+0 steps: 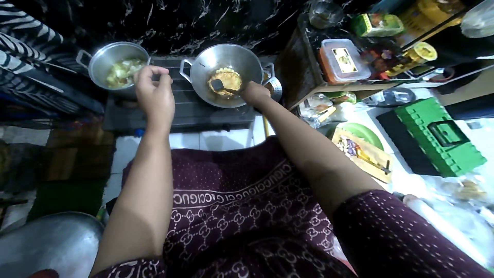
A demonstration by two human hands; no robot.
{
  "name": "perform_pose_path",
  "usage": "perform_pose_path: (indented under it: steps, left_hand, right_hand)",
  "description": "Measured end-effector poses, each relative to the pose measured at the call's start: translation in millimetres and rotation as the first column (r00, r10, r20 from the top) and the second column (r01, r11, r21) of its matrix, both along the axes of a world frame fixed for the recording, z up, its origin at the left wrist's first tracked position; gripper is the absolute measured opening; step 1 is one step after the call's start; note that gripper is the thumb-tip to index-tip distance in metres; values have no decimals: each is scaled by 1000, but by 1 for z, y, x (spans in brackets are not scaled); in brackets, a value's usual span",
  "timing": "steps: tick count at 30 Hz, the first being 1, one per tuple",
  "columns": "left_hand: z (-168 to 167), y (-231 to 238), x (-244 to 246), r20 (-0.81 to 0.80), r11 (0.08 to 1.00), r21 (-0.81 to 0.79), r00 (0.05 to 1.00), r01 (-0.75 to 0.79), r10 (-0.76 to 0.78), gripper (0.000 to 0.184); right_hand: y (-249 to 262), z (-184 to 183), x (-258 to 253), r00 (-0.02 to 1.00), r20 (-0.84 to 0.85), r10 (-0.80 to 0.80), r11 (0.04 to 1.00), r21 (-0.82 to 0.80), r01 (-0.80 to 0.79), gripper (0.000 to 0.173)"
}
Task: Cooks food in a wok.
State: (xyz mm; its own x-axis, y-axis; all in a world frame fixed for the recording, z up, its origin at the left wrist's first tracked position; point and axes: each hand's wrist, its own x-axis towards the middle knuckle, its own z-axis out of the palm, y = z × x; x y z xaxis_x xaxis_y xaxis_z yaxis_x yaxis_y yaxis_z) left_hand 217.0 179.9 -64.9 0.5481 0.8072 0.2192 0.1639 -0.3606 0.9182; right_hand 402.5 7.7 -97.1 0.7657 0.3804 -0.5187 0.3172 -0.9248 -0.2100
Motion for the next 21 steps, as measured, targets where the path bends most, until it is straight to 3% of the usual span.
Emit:
perform_pose_path:
  steps: [5,9,15,21]
  left_hand:
    - [5,1,-2,-25,1000,-11,1000,-8,8,21]
    - [6,1,-3,-19,1000,-22,1000,-12,12,22]
    - [6,0,0,-23,1000,-21,1000,-8,7,21]
    - [5,0,-2,-14,1000,-6,1000,2,-2,21]
  right_hand:
    - [-9,16,6,997,44,-57,998,40,55,34]
    - [-14,30,4,996,76,-47,999,-12,48,42]
    - [-9,26,-6,997,74,-11,995,-101,19,32]
    - [-8,25,-10,997,75,-2,996,-87,8,46]
